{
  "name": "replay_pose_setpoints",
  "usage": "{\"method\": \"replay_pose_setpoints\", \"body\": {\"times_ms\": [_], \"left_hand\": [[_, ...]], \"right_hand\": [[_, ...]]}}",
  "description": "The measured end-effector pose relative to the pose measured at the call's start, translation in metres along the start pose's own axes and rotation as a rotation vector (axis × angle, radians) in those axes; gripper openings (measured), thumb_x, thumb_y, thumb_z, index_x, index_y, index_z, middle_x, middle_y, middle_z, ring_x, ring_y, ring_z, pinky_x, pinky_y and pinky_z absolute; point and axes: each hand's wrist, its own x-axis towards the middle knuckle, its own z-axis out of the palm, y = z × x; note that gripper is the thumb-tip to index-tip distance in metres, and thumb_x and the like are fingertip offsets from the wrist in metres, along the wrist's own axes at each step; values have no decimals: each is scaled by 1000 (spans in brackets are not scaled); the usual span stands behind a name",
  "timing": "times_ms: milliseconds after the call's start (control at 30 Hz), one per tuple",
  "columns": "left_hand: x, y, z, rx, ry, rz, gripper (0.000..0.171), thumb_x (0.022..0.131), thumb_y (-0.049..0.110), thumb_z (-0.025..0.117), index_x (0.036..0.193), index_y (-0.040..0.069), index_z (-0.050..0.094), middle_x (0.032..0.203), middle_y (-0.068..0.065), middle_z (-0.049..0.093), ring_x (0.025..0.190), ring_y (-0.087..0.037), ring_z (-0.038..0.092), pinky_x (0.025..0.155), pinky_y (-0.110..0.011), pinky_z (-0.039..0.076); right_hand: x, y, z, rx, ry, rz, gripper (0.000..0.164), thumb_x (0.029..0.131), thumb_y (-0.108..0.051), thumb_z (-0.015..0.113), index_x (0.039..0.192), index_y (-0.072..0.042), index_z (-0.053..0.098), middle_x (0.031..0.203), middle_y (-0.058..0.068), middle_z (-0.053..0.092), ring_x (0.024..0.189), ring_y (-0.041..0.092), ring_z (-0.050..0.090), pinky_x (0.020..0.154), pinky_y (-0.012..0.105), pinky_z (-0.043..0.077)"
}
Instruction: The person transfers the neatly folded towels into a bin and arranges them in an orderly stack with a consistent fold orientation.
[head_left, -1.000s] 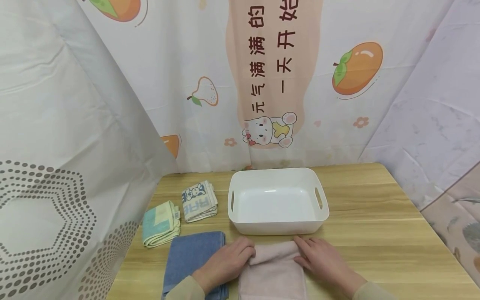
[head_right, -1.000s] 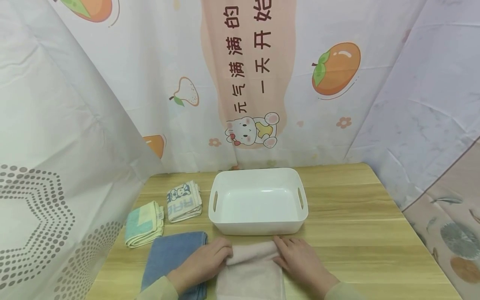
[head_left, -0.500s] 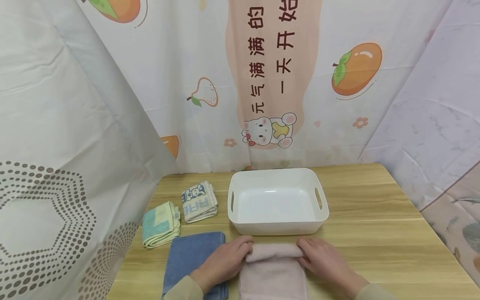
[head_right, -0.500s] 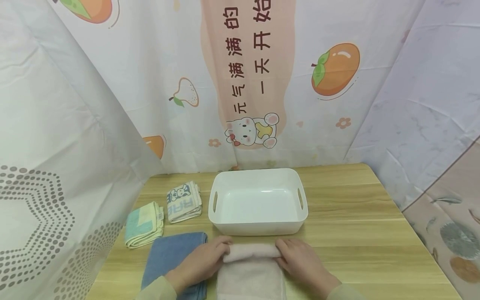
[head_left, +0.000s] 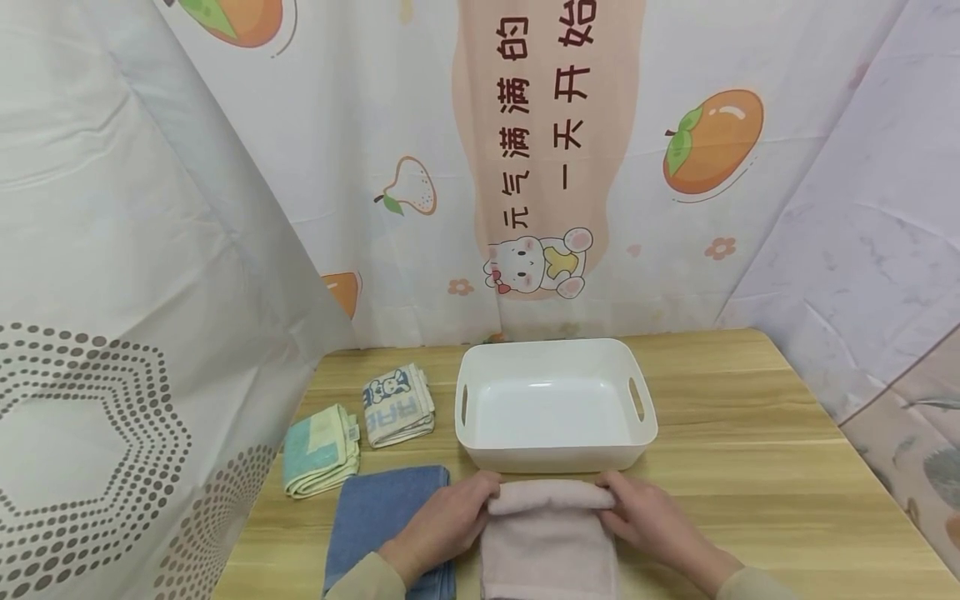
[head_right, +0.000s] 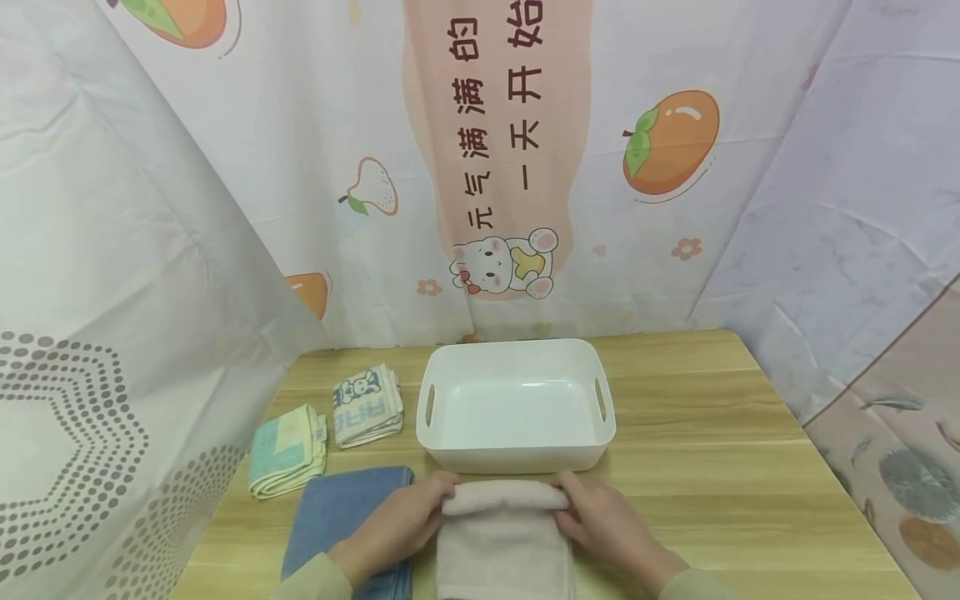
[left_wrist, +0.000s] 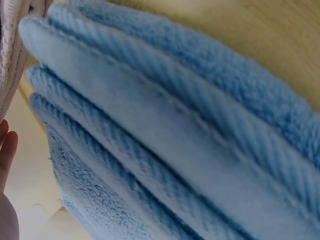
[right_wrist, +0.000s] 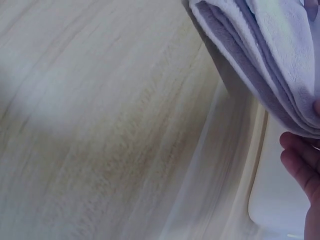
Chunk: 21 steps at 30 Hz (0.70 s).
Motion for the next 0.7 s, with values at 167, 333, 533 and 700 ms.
{"method": "replay_pose_setpoints", "body": {"times_ms": [167,333,533,700], "left_hand": [[1,1,-1,-49,54,-30,32,95,5,70,117,17,51,116,4,64,94,-6,64,75,-24,55],[3,3,-3,-132,94,-45,33,92,0,71,115,14,51,117,2,63,91,-7,64,75,-20,53],[7,7,-8,-366,92,-148,31,94,-5,66,115,13,51,116,-2,63,102,-15,68,81,-22,58],[12,10,-13,-516,113,-258,33,94,-9,61,118,13,52,113,-5,66,99,-15,69,80,-28,60]], "right_hand": [[0,-1,-3,116,24,38,41,78,-2,82,108,-17,58,90,-8,69,76,-3,58,58,22,50],[2,0,-3,271,58,84,41,81,4,79,107,-18,56,93,-14,64,82,-5,56,63,23,54],[5,1,-6,431,71,121,38,85,6,76,108,-14,55,96,-8,65,86,-2,61,67,25,58],[8,0,-11,499,48,190,35,88,1,77,111,-14,56,94,-1,66,82,-1,59,65,23,55]]}}
